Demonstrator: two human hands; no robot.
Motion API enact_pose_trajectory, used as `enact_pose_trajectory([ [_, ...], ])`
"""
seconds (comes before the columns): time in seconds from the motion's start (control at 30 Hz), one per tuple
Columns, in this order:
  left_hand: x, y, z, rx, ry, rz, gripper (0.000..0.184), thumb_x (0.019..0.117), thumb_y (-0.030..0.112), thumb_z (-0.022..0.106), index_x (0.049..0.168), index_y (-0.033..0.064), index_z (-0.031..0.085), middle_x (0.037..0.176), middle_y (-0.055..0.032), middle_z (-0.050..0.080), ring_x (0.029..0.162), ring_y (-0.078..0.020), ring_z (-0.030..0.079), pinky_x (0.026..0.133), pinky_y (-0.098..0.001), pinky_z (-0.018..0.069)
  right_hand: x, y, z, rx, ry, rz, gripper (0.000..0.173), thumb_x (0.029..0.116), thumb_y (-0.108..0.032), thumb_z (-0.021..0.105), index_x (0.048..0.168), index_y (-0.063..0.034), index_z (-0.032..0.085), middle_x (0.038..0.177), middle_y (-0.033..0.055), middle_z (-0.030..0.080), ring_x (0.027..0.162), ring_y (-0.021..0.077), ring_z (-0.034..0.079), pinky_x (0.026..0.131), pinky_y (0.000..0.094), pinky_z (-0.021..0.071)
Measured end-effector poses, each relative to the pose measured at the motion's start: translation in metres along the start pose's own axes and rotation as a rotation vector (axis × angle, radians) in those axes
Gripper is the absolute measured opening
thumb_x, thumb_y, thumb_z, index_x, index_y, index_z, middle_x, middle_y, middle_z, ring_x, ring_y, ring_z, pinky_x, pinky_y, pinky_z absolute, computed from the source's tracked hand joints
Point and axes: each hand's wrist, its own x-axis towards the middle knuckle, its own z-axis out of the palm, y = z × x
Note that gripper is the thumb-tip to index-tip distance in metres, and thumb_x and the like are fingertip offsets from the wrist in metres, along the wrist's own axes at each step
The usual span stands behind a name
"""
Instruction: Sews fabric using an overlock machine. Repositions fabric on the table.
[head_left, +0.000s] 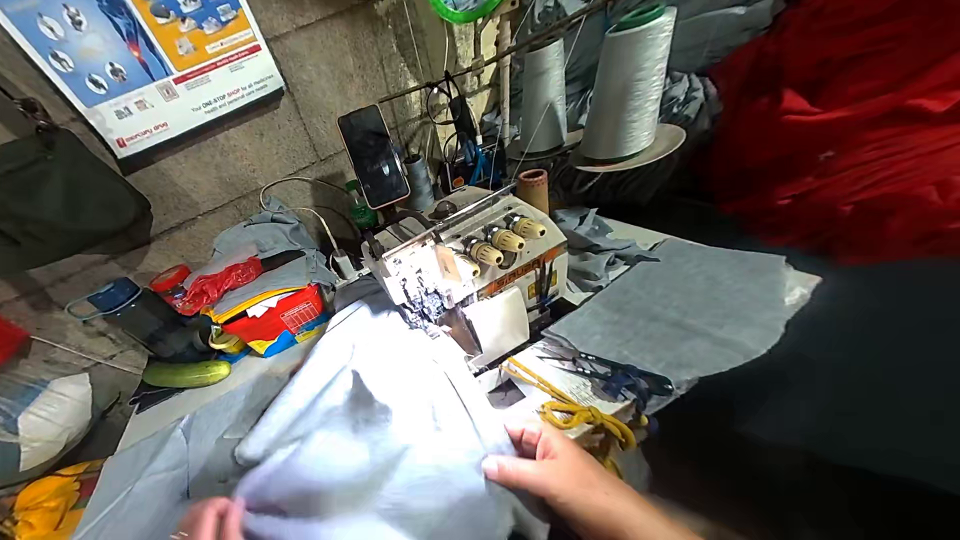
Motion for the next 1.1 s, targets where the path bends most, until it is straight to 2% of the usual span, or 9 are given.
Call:
enact_pose_trajectory([
  [0.07, 0.027, -0.014, -0.009, 0.008, 0.046, -0.036, 0.034, 0.1011, 0.012, 0.053, 0.111, -0.0195, 0.063, 0.116, -0.0425, 0.061, 0.111, -0.0605, 0.059, 0.096, -0.0703, 0.0454, -0.014, 0.015, 0.008, 0.048, -0.038, 0.052, 0.014, 0.0854, -0.005, 0.071, 0.084, -0.0167, 0.062, 0.068, -0.0109, 0.061, 0.058, -0.0002, 0.057, 0.055, 0.0188, 0.0486],
  [0.17, 0.038, -0.003, 0.001, -0.035, 0.066, 0.025, 0.037, 0.0970, 0.008, 0.058, 0.124, -0.0174, 0.060, 0.134, -0.0430, 0.053, 0.128, -0.0635, 0.047, 0.105, -0.0739, 0.0361, -0.029, 0.028, 0.015, 0.122, -0.009, 0.062, 0.015, 0.0879, -0.002, 0.067, 0.083, -0.0153, 0.061, 0.068, -0.0082, 0.064, 0.058, 0.0034, 0.062, 0.056, 0.0221, 0.0541],
  [0.23, 0.031, 0.027, 0.010, -0.035, 0.257, 0.196, 0.034, 0.0943, 0.007, 0.057, 0.117, -0.0169, 0.064, 0.128, -0.0416, 0.057, 0.124, -0.0623, 0.051, 0.103, -0.0708, 0.0402, -0.035, 0.031, 0.015, 0.159, 0.017, 0.077, 0.016, 0.0873, 0.000, 0.066, 0.085, -0.0139, 0.060, 0.069, -0.0062, 0.064, 0.060, 0.0066, 0.064, 0.059, 0.0251, 0.0573],
  [0.3, 0.014, 0.075, 0.016, -0.174, 0.288, 0.318, 0.028, 0.0945, 0.008, 0.057, 0.107, -0.0155, 0.065, 0.114, -0.0350, 0.065, 0.110, -0.0464, 0.064, 0.095, -0.0529, 0.0525, -0.039, 0.033, 0.012, 0.172, 0.011, 0.084, 0.018, 0.0844, 0.003, 0.066, 0.086, -0.0136, 0.060, 0.071, -0.0054, 0.065, 0.062, 0.0079, 0.065, 0.062, 0.0259, 0.0582],
  [0.43, -0.033, 0.161, 0.034, -0.759, -0.339, 0.156, 0.036, 0.0921, 0.013, 0.067, 0.119, -0.0117, 0.064, 0.104, -0.0188, 0.070, 0.090, -0.0200, 0.068, 0.076, -0.0337, 0.0554, -0.044, 0.033, 0.014, 0.146, -0.036, 0.037, 0.022, 0.0798, 0.006, 0.068, 0.090, -0.0133, 0.063, 0.076, -0.0063, 0.068, 0.066, 0.0059, 0.067, 0.064, 0.0240, 0.0582],
  [0.53, -0.049, 0.177, 0.057, -0.930, -0.452, 0.123, 0.025, 0.0891, 0.012, 0.073, 0.104, -0.0080, 0.068, 0.092, -0.0119, 0.071, 0.082, -0.0094, 0.070, 0.077, -0.0252, 0.0592, -0.049, 0.034, 0.017, 0.044, 0.000, -0.053, 0.019, 0.0809, 0.002, 0.069, 0.089, -0.0140, 0.064, 0.077, -0.0095, 0.066, 0.067, 0.0020, 0.065, 0.064, 0.0216, 0.0568],
  [0.63, -0.047, 0.178, 0.056, -0.678, -0.187, 0.461, 0.017, 0.0884, 0.012, 0.070, 0.080, -0.0024, 0.067, 0.079, -0.0121, 0.065, 0.080, -0.0171, 0.065, 0.072, -0.0279, 0.0540, -0.054, 0.034, 0.013, -0.017, 0.026, -0.095, 0.016, 0.0821, 0.000, 0.067, 0.087, -0.0147, 0.063, 0.076, -0.0100, 0.065, 0.066, 0.0012, 0.064, 0.063, 0.0210, 0.0559],
  [0.8, -0.044, 0.178, 0.048, -0.245, 0.141, 0.898, 0.013, 0.0949, 0.013, 0.061, 0.087, 0.0165, 0.069, 0.109, -0.0058, 0.075, 0.112, -0.0236, 0.065, 0.095, -0.0350, 0.0476, -0.058, 0.032, 0.014, -0.059, 0.035, -0.146, 0.010, 0.0848, -0.003, 0.066, 0.088, -0.0124, 0.065, 0.077, -0.0101, 0.064, 0.067, -0.0009, 0.062, 0.063, 0.0193, 0.0541],
  [1.1, -0.036, 0.164, 0.049, -0.318, 0.061, 1.128, 0.016, 0.1013, 0.001, 0.048, 0.093, 0.0093, 0.060, 0.107, -0.0129, 0.077, 0.112, -0.0244, 0.072, 0.105, -0.0353, 0.0508, -0.064, 0.035, 0.014, -0.029, 0.020, -0.181, 0.006, 0.0919, -0.012, 0.067, 0.088, -0.0132, 0.063, 0.072, -0.0112, 0.062, 0.062, -0.0018, 0.060, 0.060, 0.0182, 0.0520],
])
